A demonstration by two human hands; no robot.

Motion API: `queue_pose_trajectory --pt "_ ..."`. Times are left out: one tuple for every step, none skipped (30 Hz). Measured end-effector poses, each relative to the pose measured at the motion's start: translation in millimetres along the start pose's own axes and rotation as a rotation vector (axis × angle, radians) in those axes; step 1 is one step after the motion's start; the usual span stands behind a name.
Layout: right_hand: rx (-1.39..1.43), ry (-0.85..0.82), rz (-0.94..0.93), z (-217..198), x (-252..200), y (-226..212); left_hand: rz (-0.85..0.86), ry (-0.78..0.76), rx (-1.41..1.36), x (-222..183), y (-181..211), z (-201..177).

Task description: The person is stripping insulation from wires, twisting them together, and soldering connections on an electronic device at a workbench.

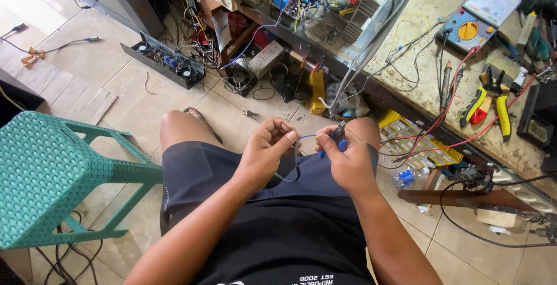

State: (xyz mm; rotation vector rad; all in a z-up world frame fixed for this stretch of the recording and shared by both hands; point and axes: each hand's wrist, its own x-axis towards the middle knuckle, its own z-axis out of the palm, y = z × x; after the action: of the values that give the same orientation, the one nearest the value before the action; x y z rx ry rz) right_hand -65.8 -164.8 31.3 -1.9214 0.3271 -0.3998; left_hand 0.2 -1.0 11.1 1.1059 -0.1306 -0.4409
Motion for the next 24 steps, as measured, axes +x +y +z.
queue_pose_trajectory --pt "0.000 -0.008 0.009 -0.2 0.1 -2.0 -0.008 0.008 -0.001 -0.4 1.9 0.6" --pt "0.017 -0.006 0.023 -0.3 0.3 -3.6 -0.013 0.031 -0.024 -0.6 3.5 1.2" --pt "0.035 -0.004 0.036 -0.5 1.4 -5.4 -0.016 0.053 -0.046 -0.1 5.4 1.8" --pt "0.034 -0.011 0.043 -0.6 0.6 -5.2 -0.022 0.061 -0.048 2.1 4.5 0.5" --pt "0.067 -0.026 0.055 -0.4 1.2 -5.6 -0.009 0.096 -0.090 5.2 4.4 -0.9" --pt "0.099 -0.041 0.068 -0.2 1.7 -6.4 0.004 0.130 -0.131 8.3 4.8 -2.3" --pt "0.099 -0.047 0.068 2.2 0.7 -2.0 0.005 0.137 -0.133 12.3 5.8 -4.9" --pt "0.116 -0.104 0.100 4.3 -0.5 2.0 0.006 0.166 -0.156 16.1 7.3 -7.3" --pt "0.132 -0.160 0.128 6.5 -0.7 5.7 0.010 0.192 -0.180 20.9 9.3 -9.6" --pt "0.132 -0.165 0.126 7.4 -2.4 9.5 0.013 0.197 -0.181 22.4 12.1 -9.8" --pt "0.146 -0.230 0.105 8.1 -3.6 13.2 0.021 0.211 -0.199 24.6 15.1 -9.9" --pt "0.161 -0.295 0.084 8.6 -4.7 16.9 0.028 0.226 -0.217 26.8 18.2 -9.7" --pt "0.160 -0.296 0.080 10.8 -5.1 13.9 0.032 0.226 -0.218 28.6 20.5 -9.4" --pt "0.198 -0.299 0.061 12.7 -5.4 11.0 0.045 0.239 -0.238 30.4 22.8 -8.9" --pt "0.235 -0.299 0.044 14.3 -6.5 8.3 0.056 0.251 -0.259 32.0 24.6 -8.2" --pt "0.235 -0.299 0.042 13.2 -3.4 12.0 0.058 0.250 -0.259 32.0 29.7 -7.3" --pt "0.236 -0.309 0.035 12.0 -0.6 15.8 0.077 0.259 -0.279 31.9 34.7 -6.1" --pt "0.238 -0.318 0.027 10.6 2.1 19.6 0.097 0.268 -0.299 31.7 39.6 -4.9" --pt "0.238 -0.316 0.026 10.2 3.3 22.3 0.097 0.266 -0.299 33.7 40.3 -6.8" --pt "0.279 -0.294 0.037 9.8 4.3 25.0 0.112 0.244 -0.317 35.6 40.9 -8.8" --pt "0.319 -0.273 0.047 9.4 5.4 27.7 0.127 0.221 -0.336 37.4 41.3 -10.8" --pt "0.319 -0.272 0.046 7.9 6.5 26.6 0.127 0.220 -0.336 35.5 45.6 -8.6" --pt "0.321 -0.256 0.039 6.7 7.7 25.4 0.109 0.166 -0.328 33.6 50.1 -6.6" --pt "0.323 -0.241 0.032 5.5 8.8 24.2 0.092 0.112 -0.319 31.7 54.5 -4.7"
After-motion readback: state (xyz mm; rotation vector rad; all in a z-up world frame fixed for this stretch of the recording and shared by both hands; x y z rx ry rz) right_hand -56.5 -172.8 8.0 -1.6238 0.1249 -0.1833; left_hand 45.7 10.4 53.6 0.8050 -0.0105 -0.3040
